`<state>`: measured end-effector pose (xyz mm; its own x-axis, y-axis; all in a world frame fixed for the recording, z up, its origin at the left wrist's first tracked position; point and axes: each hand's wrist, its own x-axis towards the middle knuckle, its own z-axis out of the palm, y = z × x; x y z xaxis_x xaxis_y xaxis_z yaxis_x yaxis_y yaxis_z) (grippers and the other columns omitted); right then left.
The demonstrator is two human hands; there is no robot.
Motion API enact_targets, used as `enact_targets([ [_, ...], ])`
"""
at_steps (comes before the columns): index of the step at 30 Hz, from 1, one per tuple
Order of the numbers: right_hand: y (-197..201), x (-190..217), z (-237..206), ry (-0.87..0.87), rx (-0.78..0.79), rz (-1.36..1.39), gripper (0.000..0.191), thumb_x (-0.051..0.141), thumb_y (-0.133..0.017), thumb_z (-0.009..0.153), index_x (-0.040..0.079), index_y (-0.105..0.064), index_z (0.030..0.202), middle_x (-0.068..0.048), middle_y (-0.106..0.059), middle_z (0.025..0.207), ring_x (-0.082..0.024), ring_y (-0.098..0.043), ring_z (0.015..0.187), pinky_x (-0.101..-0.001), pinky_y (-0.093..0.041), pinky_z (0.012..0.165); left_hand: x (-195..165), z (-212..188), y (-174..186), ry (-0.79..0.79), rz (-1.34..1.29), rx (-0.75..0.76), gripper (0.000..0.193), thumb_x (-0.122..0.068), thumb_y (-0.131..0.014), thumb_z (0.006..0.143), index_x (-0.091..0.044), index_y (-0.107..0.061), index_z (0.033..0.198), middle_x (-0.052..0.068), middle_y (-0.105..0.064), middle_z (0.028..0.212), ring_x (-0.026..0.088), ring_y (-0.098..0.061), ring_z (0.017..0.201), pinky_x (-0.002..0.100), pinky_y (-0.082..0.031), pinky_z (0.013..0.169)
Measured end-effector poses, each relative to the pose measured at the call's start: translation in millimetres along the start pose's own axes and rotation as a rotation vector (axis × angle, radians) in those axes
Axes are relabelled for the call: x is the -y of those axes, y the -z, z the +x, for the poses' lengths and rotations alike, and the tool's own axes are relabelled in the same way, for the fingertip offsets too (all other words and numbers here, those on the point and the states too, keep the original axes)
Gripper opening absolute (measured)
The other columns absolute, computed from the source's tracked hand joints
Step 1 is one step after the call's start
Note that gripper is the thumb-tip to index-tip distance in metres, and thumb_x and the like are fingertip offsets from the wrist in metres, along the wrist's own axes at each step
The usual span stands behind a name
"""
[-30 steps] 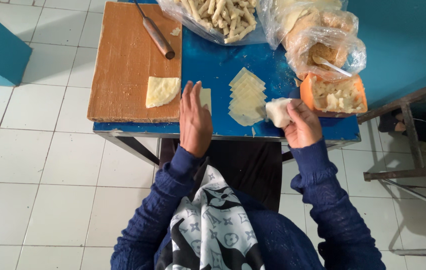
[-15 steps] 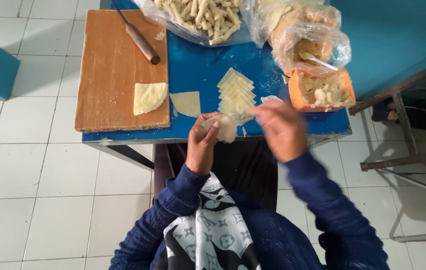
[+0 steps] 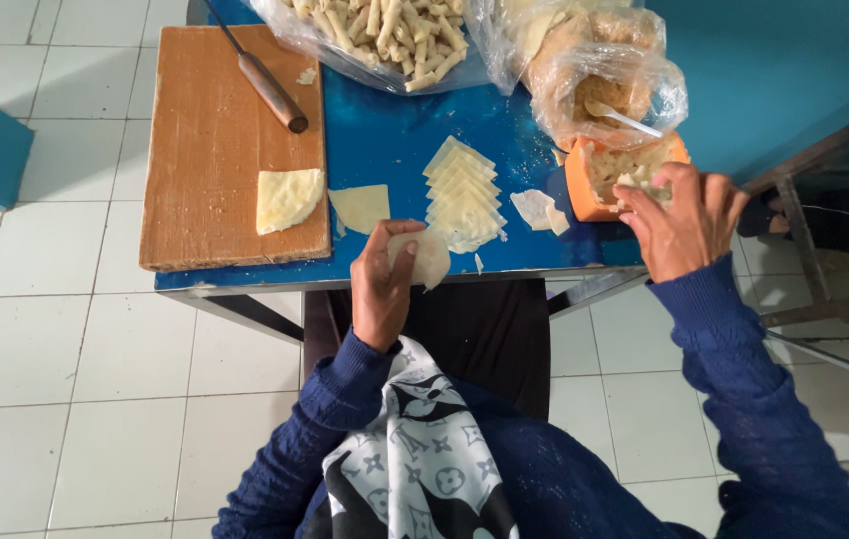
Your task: The person folds small square dough pieces in half by hand on a blue table and stacks the folded pieces in a pile. They occasionally use a spoon to scoop brown powder from a plastic bag and sprinkle it over the dough pieces before folding.
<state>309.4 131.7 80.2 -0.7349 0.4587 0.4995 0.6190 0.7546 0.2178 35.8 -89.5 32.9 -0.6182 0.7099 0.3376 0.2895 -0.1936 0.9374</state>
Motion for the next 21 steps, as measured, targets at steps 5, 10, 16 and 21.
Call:
enact_targets([
  [5, -13.0, -15.5, 5.8, 0.074, 0.038, 0.047, 0.016, 0.018, -0.085, 0.093, 0.023, -0.071, 0.101, -0.001, -0.048, 0.116, -0.027, -0.045, 0.112, -0.0479, -0.035, 0.098, 0.6, 13.1, 3.7, -0.052, 0.146, -0.021, 0.019, 0.002, -0.058, 0.097, -0.001, -0.064, 0.115, 0.015, -0.074, 0.110, 0.025, -0.075, 0.098, 0.031, -0.057, 0.086],
  [10, -15.1, -18.8, 10.7, 0.041, 0.069, 0.124, 0.024, 0.016, -0.088, 0.084, 0.021, -0.068, 0.097, -0.004, -0.046, 0.119, -0.031, -0.043, 0.113, -0.0494, -0.035, 0.096, 5.9, 14.0, 3.2, -0.109, 0.158, -0.029, 0.021, 0.003, -0.060, 0.096, -0.001, -0.062, 0.116, 0.016, -0.074, 0.114, 0.029, -0.075, 0.103, 0.033, -0.057, 0.087],
  [16, -8.7, -14.7, 12.4, -0.023, 0.053, 0.200, 0.036, 0.017, -0.091, 0.080, 0.014, -0.066, 0.105, -0.008, -0.044, 0.124, -0.032, -0.043, 0.116, -0.0495, -0.035, 0.097, 9.2, 13.8, 3.6, -0.019, 0.212, -0.025, 0.024, 0.003, -0.058, 0.095, -0.002, -0.061, 0.119, 0.015, -0.074, 0.115, 0.028, -0.076, 0.092, 0.032, -0.059, 0.077],
  [21, -10.3, -11.5, 27.4, 0.086, 0.198, 0.074, 0.047, 0.022, -0.092, 0.069, 0.018, -0.076, 0.114, -0.007, -0.045, 0.126, -0.033, -0.041, 0.119, -0.0527, -0.032, 0.097, 11.9, 13.5, 2.6, -0.134, 0.302, -0.065, 0.025, 0.005, -0.059, 0.096, -0.003, -0.061, 0.120, 0.015, -0.072, 0.104, 0.029, -0.074, 0.090, 0.036, -0.059, 0.078],
])
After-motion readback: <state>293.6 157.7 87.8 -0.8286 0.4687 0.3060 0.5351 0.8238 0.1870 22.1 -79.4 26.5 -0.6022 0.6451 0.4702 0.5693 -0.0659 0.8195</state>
